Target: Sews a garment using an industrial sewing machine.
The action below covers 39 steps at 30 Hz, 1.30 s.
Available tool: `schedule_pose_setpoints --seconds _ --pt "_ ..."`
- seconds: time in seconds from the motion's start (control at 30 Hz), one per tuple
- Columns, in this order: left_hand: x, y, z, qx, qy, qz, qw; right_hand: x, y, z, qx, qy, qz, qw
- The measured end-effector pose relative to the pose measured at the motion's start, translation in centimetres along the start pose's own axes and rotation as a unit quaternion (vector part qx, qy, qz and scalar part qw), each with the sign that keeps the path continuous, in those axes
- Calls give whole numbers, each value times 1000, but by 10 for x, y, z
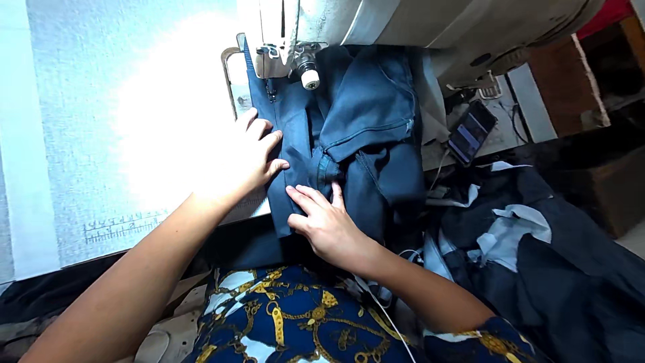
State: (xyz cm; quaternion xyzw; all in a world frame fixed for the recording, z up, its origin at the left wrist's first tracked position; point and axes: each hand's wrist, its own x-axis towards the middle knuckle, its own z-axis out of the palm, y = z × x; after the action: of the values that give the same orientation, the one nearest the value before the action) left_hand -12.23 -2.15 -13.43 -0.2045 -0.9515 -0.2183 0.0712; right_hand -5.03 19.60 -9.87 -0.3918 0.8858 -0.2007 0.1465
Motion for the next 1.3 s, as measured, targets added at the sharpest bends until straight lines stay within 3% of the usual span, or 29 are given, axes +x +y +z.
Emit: schedule_pose_setpoints --seconds 0.73,1.07,1.3 --pt "39 -5 -9 37 -41 -54 997 -3 9 -12 4 -13 -10 1000" --pt "41 -10 -10 47 -48 -77 995 4 15 -7 8 20 -18 1000" --pt "-2 7 -1 -6 -3 -19 1000 7 20 -2 45 72 -45 995"
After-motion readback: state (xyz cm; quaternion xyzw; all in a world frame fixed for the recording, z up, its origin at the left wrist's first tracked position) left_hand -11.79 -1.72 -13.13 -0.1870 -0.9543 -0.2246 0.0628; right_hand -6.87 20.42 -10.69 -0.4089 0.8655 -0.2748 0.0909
